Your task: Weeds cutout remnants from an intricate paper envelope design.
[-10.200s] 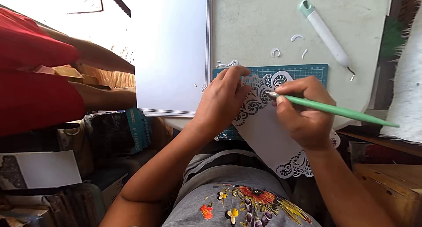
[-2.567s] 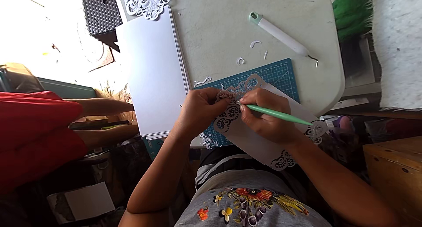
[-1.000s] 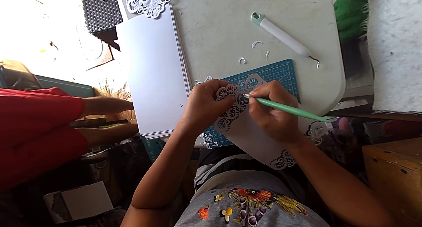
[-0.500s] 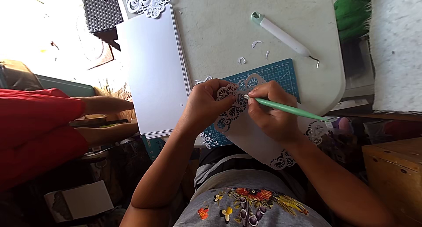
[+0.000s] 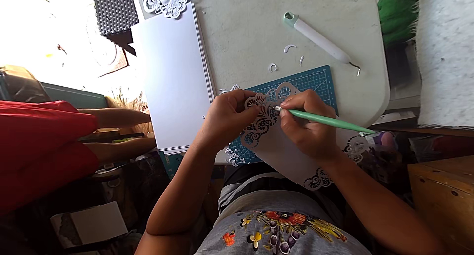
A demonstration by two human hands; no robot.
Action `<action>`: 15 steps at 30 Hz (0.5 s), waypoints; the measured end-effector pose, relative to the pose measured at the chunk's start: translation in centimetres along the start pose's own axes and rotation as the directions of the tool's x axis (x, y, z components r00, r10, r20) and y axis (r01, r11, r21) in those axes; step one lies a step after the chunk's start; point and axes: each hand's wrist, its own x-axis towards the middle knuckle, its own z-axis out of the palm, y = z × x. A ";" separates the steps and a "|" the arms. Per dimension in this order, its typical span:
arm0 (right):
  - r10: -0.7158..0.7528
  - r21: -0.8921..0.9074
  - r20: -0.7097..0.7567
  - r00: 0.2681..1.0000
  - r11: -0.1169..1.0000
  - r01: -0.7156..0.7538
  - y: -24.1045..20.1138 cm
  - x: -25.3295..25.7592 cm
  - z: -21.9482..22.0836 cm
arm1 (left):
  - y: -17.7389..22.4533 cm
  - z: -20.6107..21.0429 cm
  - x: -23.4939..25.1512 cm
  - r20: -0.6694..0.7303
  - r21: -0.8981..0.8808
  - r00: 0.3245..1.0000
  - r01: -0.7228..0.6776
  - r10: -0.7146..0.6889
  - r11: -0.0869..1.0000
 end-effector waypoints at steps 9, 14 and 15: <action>-0.028 0.094 0.105 0.994 0.995 0.018 0.2 0.0 -0.2 | -0.6 -1.0 -2.1 0.060 0.079 0.998 0.028 -0.033 0.996; -0.042 0.083 0.138 0.990 0.996 0.031 0.2 0.0 0.1 | -0.9 -0.9 -2.2 0.042 0.067 0.999 0.024 -0.027 0.997; -0.039 0.080 0.141 0.989 0.996 0.028 0.2 0.0 0.1 | -1.0 -1.0 -2.2 0.040 0.071 0.999 0.018 -0.021 0.997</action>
